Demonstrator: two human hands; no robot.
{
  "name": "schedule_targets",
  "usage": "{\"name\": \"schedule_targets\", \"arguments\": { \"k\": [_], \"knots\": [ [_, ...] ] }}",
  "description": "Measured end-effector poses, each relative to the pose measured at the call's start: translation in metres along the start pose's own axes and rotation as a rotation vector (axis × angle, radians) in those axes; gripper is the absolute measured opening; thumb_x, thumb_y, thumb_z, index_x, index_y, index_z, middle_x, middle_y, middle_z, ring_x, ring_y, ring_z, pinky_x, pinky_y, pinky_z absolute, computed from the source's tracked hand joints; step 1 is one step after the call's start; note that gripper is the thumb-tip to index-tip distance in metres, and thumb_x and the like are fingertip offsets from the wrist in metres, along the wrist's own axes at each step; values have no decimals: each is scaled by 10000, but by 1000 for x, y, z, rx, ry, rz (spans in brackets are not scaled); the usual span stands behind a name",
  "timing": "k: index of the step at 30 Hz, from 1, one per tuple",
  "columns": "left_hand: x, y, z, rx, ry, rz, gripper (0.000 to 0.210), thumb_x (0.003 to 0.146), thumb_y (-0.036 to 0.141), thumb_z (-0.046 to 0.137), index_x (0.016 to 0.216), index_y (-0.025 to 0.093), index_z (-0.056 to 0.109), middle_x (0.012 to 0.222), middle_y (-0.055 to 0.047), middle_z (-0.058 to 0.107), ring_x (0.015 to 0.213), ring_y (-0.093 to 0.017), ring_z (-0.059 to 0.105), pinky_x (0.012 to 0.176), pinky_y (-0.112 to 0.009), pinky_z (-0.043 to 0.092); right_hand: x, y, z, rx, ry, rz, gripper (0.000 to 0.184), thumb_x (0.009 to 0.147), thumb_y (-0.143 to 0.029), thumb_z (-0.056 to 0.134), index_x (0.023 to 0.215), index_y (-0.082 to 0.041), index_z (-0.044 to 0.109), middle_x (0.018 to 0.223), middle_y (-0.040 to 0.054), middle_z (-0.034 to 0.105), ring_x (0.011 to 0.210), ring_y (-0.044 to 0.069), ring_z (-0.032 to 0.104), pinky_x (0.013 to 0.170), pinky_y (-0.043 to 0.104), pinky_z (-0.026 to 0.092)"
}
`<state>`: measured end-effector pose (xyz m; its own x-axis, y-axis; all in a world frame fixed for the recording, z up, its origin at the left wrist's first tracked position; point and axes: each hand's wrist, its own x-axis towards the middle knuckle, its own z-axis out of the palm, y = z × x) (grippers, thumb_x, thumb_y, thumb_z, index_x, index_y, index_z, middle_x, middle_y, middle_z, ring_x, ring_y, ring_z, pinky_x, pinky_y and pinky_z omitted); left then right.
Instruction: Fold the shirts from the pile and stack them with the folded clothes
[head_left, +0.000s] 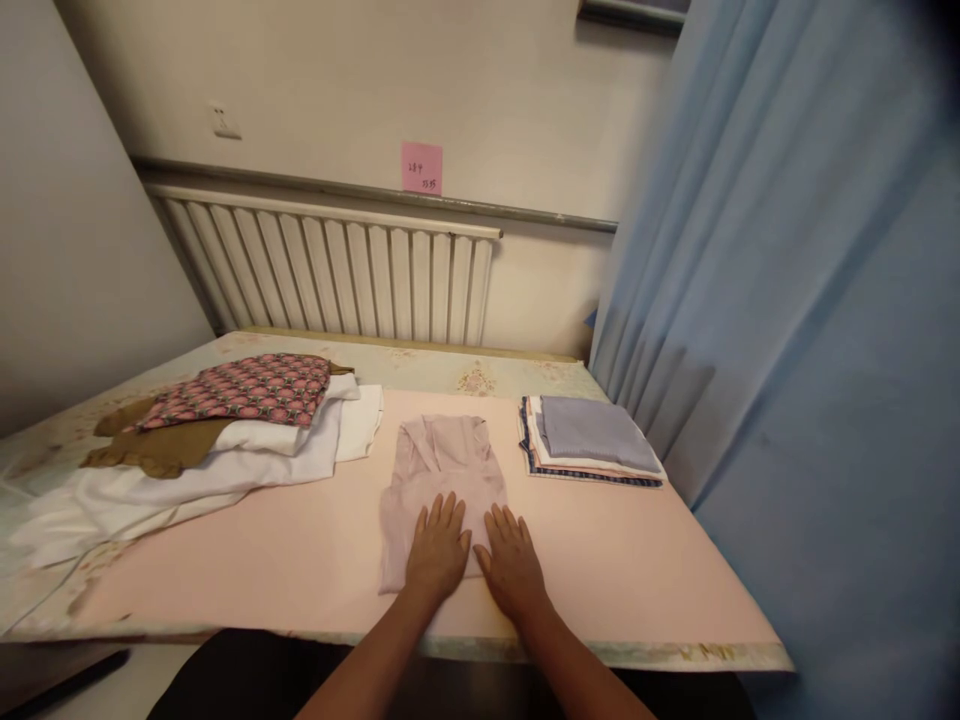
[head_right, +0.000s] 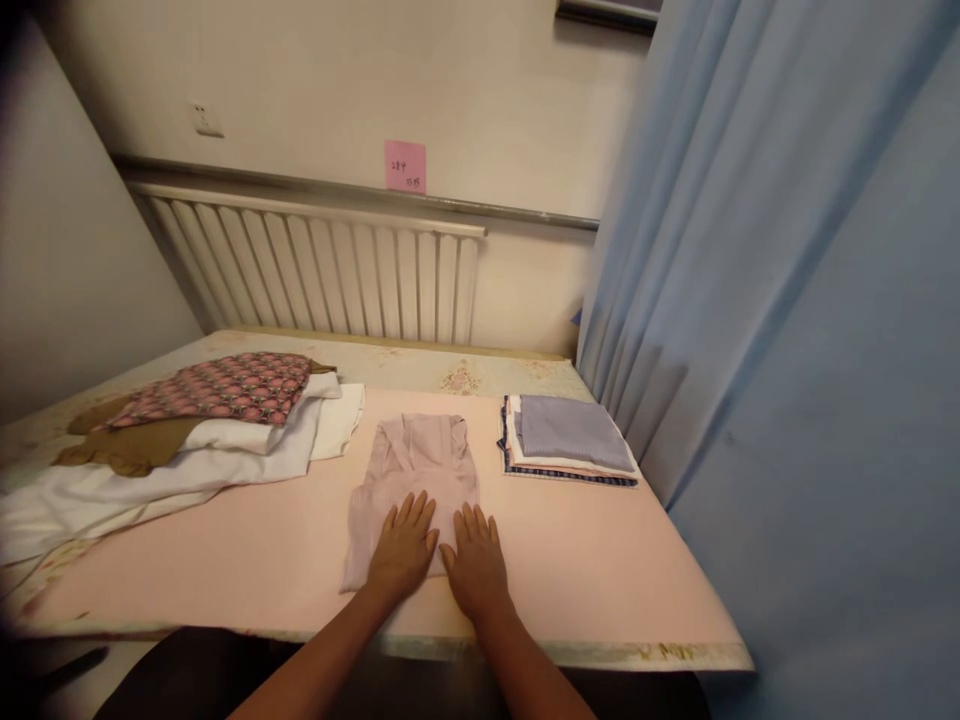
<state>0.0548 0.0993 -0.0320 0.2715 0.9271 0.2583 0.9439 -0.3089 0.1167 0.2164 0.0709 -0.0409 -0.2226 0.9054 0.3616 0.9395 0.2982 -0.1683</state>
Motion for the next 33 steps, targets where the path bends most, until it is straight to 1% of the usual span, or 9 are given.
{"name": "schedule_targets", "arguments": {
  "k": [11, 24, 33],
  "knots": [
    [0, 0, 1, 11, 21, -7, 497, 931, 365, 348, 1395, 210, 438, 1499, -48, 381, 1400, -256, 287, 1134, -478, 220, 0, 1, 1, -9, 46, -13, 482, 951, -416, 415, 1362, -172, 481, 1441, 96, 442, 1364, 267, 338, 1117, 466, 238],
    [0, 0, -2, 3, 1, -10, 500, 939, 369, 331, 1399, 203, 433, 1504, -46, 373, 1403, -258, 279, 1140, -478, 211, 0, 1, 2, -11, 86, -16, 477, 943, -420, 430, 1345, -173, 502, 1423, 99, 464, 1346, 277, 367, 1109, 468, 254],
    [0, 0, -1, 2, 11, -13, 495, 930, 353, 352, 1395, 210, 436, 1502, -42, 378, 1403, -253, 280, 1138, -478, 214, 0, 1, 2, 2, 52, -12, 483, 950, -419, 416, 1350, -159, 493, 1439, 100, 442, 1355, 276, 353, 1114, 466, 255]
  ]
}}
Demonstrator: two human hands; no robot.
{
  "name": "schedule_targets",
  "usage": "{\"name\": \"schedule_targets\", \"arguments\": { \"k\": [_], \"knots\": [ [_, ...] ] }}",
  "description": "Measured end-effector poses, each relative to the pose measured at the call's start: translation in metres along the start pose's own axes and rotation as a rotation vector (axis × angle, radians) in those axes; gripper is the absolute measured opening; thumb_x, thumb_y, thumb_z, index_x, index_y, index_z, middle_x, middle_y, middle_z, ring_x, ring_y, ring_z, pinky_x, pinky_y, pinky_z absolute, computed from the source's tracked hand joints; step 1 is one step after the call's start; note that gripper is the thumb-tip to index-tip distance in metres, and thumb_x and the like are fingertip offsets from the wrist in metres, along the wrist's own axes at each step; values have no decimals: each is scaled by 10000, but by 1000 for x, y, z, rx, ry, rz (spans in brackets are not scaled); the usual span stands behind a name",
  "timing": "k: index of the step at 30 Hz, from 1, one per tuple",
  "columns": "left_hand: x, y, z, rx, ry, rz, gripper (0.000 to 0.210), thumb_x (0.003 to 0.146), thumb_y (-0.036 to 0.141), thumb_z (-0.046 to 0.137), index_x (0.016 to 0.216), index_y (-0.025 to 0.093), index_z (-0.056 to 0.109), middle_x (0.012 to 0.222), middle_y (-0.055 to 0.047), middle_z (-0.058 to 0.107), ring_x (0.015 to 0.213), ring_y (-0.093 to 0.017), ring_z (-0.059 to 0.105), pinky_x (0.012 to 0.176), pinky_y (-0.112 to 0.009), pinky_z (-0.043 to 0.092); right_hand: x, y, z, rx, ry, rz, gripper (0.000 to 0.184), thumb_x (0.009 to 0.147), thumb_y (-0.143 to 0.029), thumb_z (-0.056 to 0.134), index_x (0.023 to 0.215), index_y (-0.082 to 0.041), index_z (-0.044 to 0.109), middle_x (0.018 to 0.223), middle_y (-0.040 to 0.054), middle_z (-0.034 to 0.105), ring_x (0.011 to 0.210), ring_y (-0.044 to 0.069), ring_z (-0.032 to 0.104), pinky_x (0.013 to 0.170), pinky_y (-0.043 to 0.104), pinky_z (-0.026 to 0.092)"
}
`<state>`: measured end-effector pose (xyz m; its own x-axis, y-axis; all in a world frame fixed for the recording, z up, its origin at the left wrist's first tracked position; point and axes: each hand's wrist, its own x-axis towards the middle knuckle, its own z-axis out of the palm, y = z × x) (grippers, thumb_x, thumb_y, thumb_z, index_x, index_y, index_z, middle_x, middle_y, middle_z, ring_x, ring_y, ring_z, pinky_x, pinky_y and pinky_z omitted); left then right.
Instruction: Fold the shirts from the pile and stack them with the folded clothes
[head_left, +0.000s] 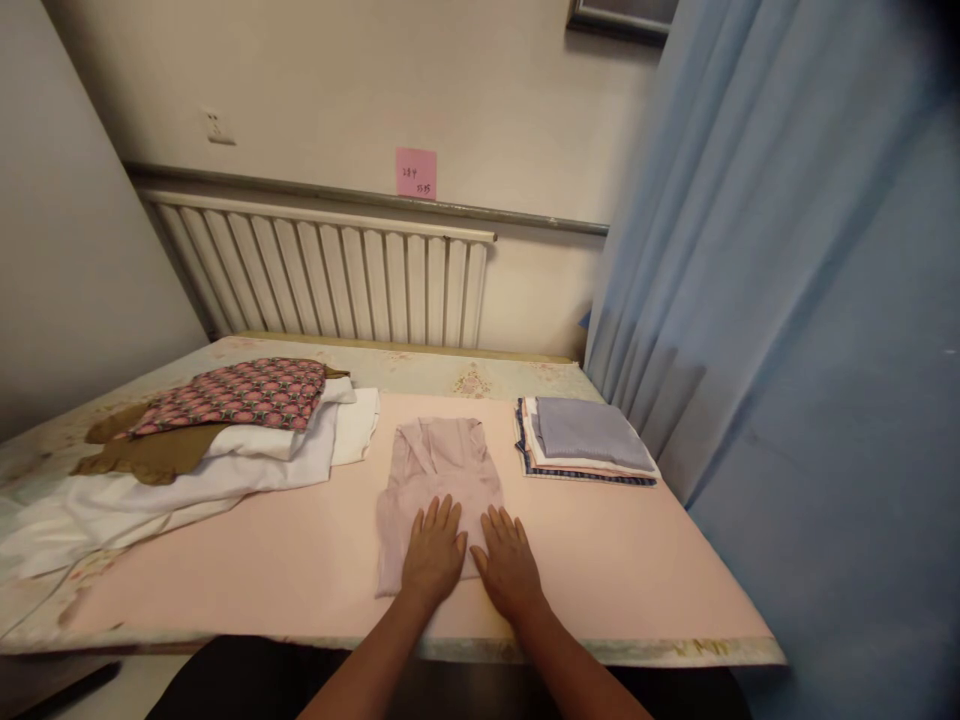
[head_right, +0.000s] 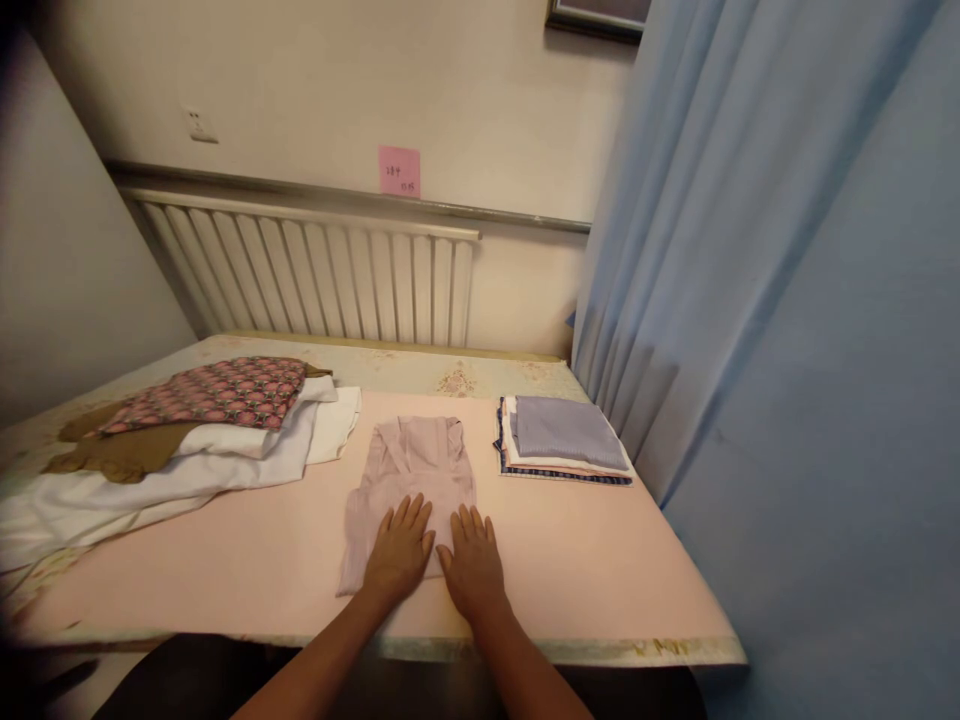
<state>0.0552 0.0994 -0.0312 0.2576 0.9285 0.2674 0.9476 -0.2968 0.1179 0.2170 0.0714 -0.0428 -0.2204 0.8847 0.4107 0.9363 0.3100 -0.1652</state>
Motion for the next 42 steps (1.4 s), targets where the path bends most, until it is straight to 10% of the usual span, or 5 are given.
{"name": "schedule_targets", "arguments": {
  "k": [42],
  "knots": [
    [-1, 0, 0, -14, 4, 1, 496, 918, 337, 367, 1390, 205, 445, 1496, -58, 386, 1400, -263, 284, 1131, -491, 224, 1, -2, -2, -28, 5, -4, 471, 950, -405, 419, 1346, -162, 499, 1430, 108, 455, 1357, 266, 352, 1113, 462, 245]
  ]
}}
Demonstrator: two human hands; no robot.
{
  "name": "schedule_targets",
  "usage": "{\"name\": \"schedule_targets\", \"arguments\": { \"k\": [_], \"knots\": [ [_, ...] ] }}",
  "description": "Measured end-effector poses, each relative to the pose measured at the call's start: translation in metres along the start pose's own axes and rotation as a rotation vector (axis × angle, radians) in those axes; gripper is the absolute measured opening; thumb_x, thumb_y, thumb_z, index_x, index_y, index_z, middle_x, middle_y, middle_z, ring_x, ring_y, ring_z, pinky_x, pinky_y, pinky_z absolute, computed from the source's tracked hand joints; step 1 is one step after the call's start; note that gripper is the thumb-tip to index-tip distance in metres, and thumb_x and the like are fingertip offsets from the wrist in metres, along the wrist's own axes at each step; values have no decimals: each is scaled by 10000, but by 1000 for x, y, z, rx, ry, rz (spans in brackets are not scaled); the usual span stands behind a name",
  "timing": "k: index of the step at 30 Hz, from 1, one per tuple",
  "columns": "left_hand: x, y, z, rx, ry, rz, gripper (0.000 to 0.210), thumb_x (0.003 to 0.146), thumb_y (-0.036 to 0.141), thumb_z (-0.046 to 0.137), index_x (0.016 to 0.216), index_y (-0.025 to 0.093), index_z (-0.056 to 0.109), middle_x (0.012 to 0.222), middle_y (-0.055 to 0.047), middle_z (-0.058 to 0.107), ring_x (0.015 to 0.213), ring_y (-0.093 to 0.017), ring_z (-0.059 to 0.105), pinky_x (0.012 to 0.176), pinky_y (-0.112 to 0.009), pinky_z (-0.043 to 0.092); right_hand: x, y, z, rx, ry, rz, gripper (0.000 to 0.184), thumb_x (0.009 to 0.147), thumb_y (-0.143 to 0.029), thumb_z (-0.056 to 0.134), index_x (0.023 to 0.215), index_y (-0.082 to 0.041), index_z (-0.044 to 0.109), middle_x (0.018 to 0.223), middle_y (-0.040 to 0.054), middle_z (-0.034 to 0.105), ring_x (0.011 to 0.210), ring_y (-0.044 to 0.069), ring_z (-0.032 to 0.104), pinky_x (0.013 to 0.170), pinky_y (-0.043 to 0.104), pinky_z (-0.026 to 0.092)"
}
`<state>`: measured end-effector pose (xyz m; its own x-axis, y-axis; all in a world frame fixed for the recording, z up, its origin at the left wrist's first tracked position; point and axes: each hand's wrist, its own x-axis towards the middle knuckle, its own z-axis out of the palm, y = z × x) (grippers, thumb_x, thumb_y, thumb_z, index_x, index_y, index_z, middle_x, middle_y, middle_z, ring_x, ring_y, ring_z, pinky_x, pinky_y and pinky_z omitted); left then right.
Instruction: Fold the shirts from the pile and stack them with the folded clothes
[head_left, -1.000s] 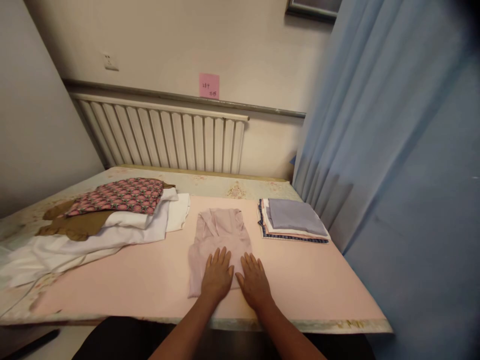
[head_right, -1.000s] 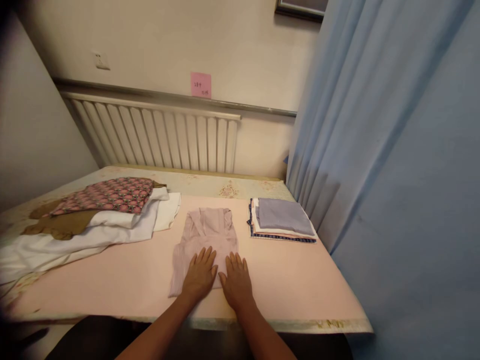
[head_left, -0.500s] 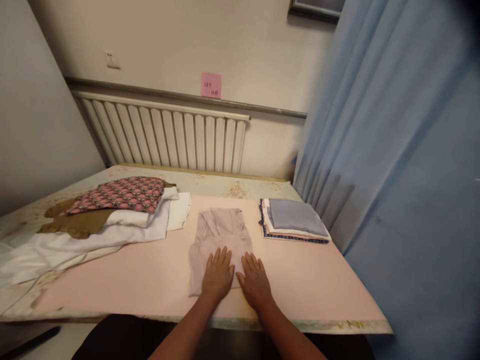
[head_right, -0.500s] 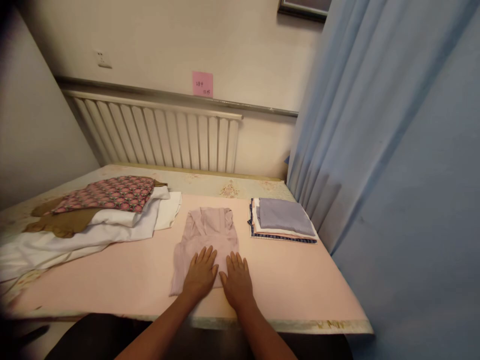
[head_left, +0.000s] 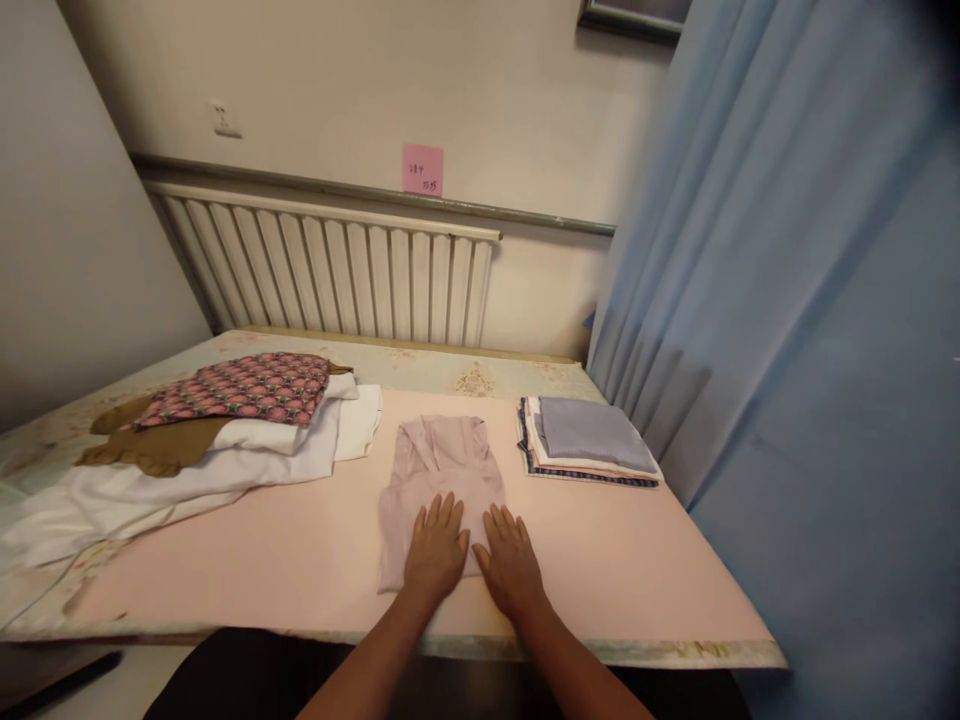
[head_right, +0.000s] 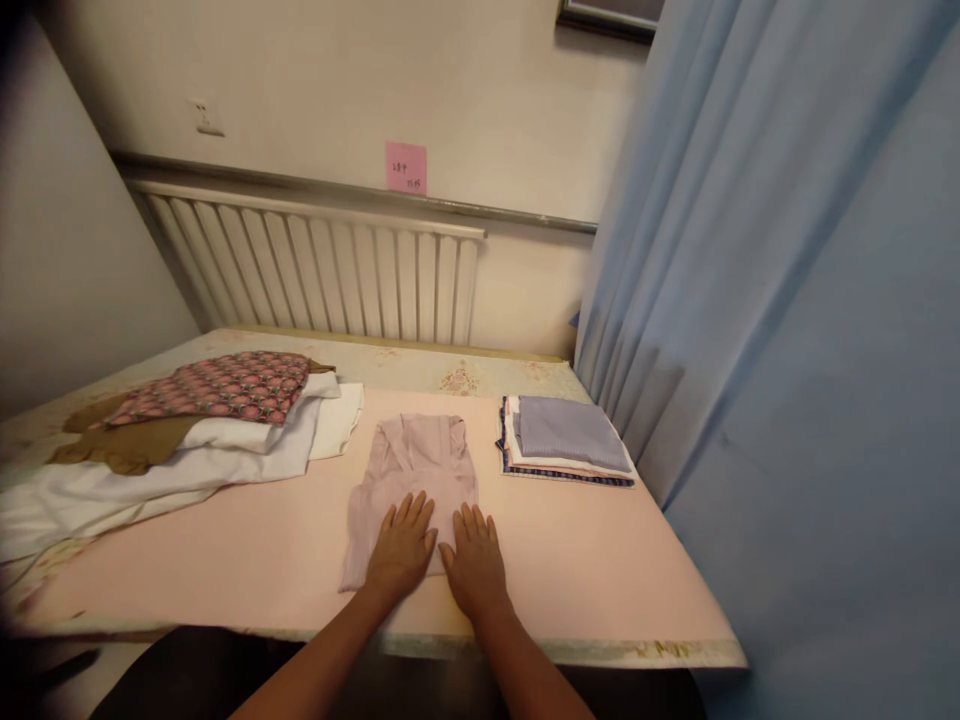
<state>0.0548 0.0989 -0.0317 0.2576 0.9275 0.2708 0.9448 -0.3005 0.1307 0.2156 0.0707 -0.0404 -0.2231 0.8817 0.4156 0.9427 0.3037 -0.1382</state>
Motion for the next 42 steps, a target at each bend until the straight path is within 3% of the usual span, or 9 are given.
{"name": "schedule_targets", "arguments": {
  "k": [15, 27, 42],
  "knots": [
    [-1, 0, -1, 7, 16, 12, 494, 929, 357, 348, 1390, 205, 442, 1496, -54, 387, 1399, -260, 290, 1137, -479, 215, 0, 1, 2, 2, 0, -5, 473, 954, -410, 414, 1348, -162, 494, 1435, 100, 449, 1353, 269, 359, 1111, 458, 253],
    [5, -2, -2, 20, -51, -33, 538, 906, 352, 379, 1420, 193, 399, 1522, -52, 333, 1411, -273, 259, 1137, -501, 202, 0, -1, -3, 14, -17, 9, 479, 945, -416, 428, 1347, -165, 496, 1439, 103, 443, 1351, 270, 361, 1109, 460, 263],
    [21, -17, 2, 66, -33, -51, 542, 928, 410, 361, 1425, 196, 387, 1515, -70, 346, 1414, -278, 249, 1131, -515, 185, 1, 0, -3, 23, -33, 8, 484, 946, -411, 428, 1363, -172, 477, 1445, 101, 435, 1363, 271, 340, 1112, 470, 250]
  ]
}}
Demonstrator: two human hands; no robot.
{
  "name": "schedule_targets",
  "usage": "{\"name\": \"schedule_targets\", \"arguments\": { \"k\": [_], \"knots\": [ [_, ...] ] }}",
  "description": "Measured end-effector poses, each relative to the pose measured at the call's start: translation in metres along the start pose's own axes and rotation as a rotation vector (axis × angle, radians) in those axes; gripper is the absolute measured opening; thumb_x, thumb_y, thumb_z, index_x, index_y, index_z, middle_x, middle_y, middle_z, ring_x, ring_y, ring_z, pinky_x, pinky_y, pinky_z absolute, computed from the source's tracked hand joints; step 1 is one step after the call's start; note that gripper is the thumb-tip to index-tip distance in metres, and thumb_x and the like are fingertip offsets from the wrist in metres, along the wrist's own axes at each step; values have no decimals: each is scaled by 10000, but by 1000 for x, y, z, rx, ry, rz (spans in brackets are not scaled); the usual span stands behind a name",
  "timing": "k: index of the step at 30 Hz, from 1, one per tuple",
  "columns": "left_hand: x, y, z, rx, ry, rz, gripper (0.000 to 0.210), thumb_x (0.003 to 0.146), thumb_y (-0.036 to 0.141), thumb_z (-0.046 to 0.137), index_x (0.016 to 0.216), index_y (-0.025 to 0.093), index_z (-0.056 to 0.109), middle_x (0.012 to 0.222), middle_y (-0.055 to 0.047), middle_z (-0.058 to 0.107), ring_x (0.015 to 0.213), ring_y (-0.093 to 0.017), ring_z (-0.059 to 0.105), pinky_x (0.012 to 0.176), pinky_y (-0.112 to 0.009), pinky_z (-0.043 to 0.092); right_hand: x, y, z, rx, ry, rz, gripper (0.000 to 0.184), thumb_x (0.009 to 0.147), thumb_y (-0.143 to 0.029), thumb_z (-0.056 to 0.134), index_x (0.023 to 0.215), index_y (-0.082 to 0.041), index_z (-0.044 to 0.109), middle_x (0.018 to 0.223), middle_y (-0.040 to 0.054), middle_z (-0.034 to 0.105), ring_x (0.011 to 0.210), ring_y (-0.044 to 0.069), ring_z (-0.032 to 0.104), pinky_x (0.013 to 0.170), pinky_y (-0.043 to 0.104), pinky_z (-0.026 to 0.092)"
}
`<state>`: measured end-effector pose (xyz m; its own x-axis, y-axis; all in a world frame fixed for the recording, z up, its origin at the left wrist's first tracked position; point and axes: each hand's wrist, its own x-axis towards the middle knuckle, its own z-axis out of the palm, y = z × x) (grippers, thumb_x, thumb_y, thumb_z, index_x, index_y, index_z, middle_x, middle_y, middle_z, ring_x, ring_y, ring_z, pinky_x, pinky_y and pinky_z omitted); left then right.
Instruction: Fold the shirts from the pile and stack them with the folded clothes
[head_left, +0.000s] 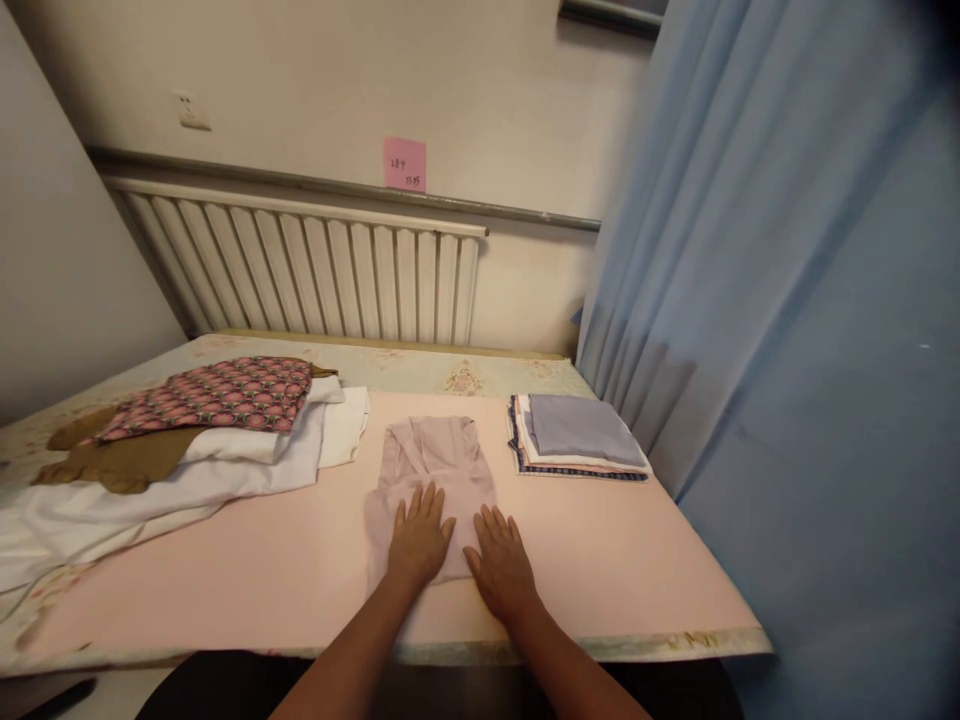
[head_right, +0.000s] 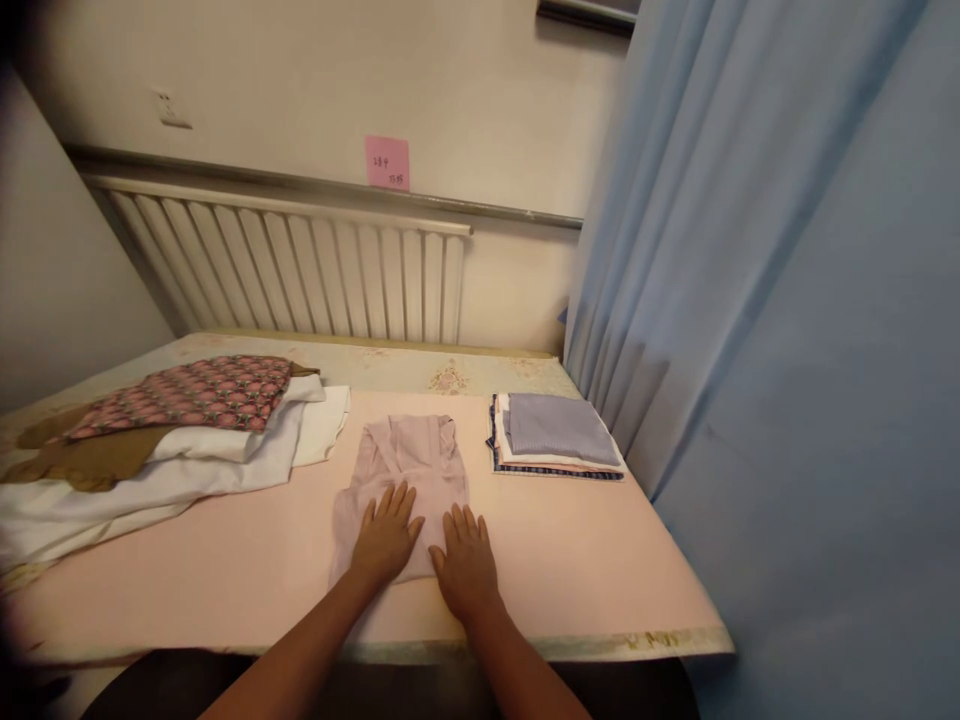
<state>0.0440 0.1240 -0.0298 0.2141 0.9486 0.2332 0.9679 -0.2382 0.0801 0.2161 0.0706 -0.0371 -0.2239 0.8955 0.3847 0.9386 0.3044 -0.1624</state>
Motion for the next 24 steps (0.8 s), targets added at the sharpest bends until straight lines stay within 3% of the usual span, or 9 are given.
{"name": "schedule_targets", "arguments": {
  "k": [8, 15, 24],
  "knots": [
    [7, -5, -6, -3, -37, -30, 570, 938, 433, 310, 1445, 175, 349, 1530, -70, 315, 1424, -275, 218, 1137, -521, 167, 0, 0, 2, 4, 5, 4, 481, 947, -400, 433, 1363, -162, 476, 1444, 104, 436, 1359, 276, 346, 1115, 472, 242],
    [-3, 15, -10, -33, -106, -124, 532, 931, 372, 316, 1421, 179, 395, 1531, -77, 312, 1417, -295, 235, 1110, -560, 201, 0, 0, 3, -6, 47, -10, 469, 942, -396, 444, 1354, -174, 486, 1426, 106, 460, 1350, 267, 362, 1105, 468, 255],
    [-11, 15, -3, -40, -31, -1, 523, 932, 384, 329, 1417, 205, 407, 1523, -50, 333, 1411, -270, 254, 1136, -517, 170, 0, 0, 2, 1, 61, -12, 461, 945, -394, 438, 1341, -167, 498, 1418, 106, 470, 1338, 273, 379, 1099, 475, 270]
  ]
}}
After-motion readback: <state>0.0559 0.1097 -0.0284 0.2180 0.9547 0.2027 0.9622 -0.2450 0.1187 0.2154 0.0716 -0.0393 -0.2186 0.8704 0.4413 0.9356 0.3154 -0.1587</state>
